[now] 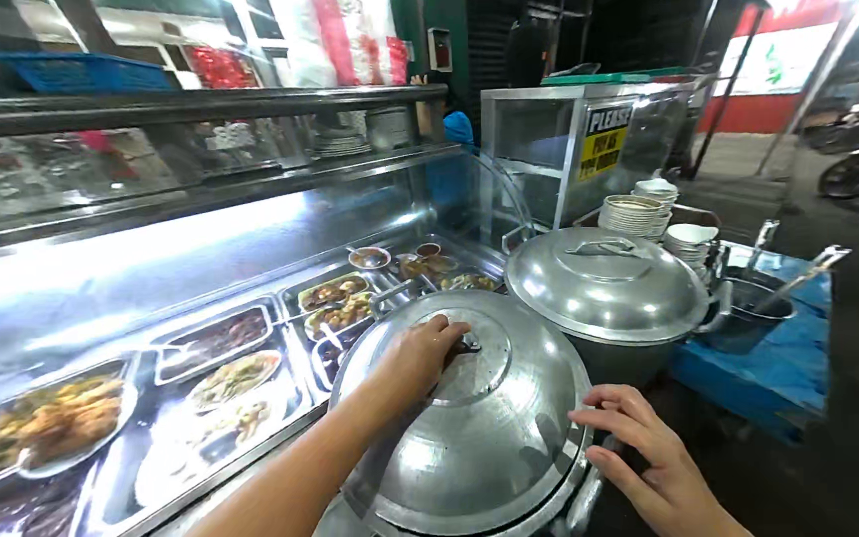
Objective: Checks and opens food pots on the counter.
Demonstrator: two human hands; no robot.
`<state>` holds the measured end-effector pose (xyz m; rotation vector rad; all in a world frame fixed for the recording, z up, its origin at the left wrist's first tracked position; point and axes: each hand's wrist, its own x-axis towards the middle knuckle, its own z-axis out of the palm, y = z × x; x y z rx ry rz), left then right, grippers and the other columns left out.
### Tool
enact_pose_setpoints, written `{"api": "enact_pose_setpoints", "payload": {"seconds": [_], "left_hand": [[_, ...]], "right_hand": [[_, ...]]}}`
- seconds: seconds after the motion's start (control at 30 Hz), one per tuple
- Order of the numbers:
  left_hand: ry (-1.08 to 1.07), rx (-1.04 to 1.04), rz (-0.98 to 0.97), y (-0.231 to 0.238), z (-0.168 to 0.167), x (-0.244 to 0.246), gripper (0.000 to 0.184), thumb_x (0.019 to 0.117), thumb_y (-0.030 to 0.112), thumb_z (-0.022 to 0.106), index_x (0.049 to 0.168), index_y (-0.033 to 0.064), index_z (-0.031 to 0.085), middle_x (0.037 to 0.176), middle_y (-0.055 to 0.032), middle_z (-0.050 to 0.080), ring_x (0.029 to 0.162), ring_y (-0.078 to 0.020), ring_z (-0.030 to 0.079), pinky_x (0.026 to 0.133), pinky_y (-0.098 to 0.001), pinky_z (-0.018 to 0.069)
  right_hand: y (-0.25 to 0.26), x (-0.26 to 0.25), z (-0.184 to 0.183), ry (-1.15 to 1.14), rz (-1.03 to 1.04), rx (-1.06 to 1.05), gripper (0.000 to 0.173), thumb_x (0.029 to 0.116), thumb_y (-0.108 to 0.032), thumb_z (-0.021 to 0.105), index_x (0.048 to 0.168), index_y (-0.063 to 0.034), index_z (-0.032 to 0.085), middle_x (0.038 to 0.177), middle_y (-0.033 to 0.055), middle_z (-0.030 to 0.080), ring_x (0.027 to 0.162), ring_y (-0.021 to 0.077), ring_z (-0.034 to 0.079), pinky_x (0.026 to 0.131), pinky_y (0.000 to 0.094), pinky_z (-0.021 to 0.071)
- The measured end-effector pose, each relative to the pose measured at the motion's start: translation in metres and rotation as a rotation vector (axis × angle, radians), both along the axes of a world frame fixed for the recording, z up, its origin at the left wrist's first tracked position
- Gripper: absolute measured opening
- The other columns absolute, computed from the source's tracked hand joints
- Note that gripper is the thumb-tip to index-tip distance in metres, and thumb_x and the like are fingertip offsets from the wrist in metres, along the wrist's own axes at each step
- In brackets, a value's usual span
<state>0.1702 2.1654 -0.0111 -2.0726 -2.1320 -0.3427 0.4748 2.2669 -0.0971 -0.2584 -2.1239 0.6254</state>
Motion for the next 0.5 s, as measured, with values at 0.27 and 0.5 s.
{"api": "enact_pose_setpoints", "payload": {"seconds": [0.27, 0.5], "left_hand": [[-0.172, 0.121, -0.035, -0.005, 0.035, -0.022, 0.037, 0.0971, 0.0, 0.06, 0.133, 0.0101, 0.064, 0.102, -0.0146, 0.072, 0.088, -0.031, 0.071, 0.081, -0.0552, 0.058], [-0.439, 0.24, 0.103, -0.023, 0.084, -0.057, 0.034, 0.0975, 0.004, 0.063, 0.131, 0.0113, 0.06, 0.105, -0.0075, 0.072, 0.082, -0.0118, 0.07, 0.072, -0.0296, 0.0588]], "right_hand": [[0.0, 0.003, -0.006, 0.091, -0.084, -0.125, 0.06, 0.0941, -0.055, 0.067, 0.144, -0.0232, 0.056, 0.141, 0.007, 0.053, 0.131, 0.0114, 0.051, 0.104, 0.0289, 0.0498], [0.01, 0.007, -0.018, 0.056, 0.085, -0.053, 0.039, 0.1067, -0.048, 0.045, 0.128, -0.0239, 0.068, 0.13, 0.0019, 0.061, 0.129, 0.0124, 0.053, 0.108, 0.0309, 0.0466]]}}
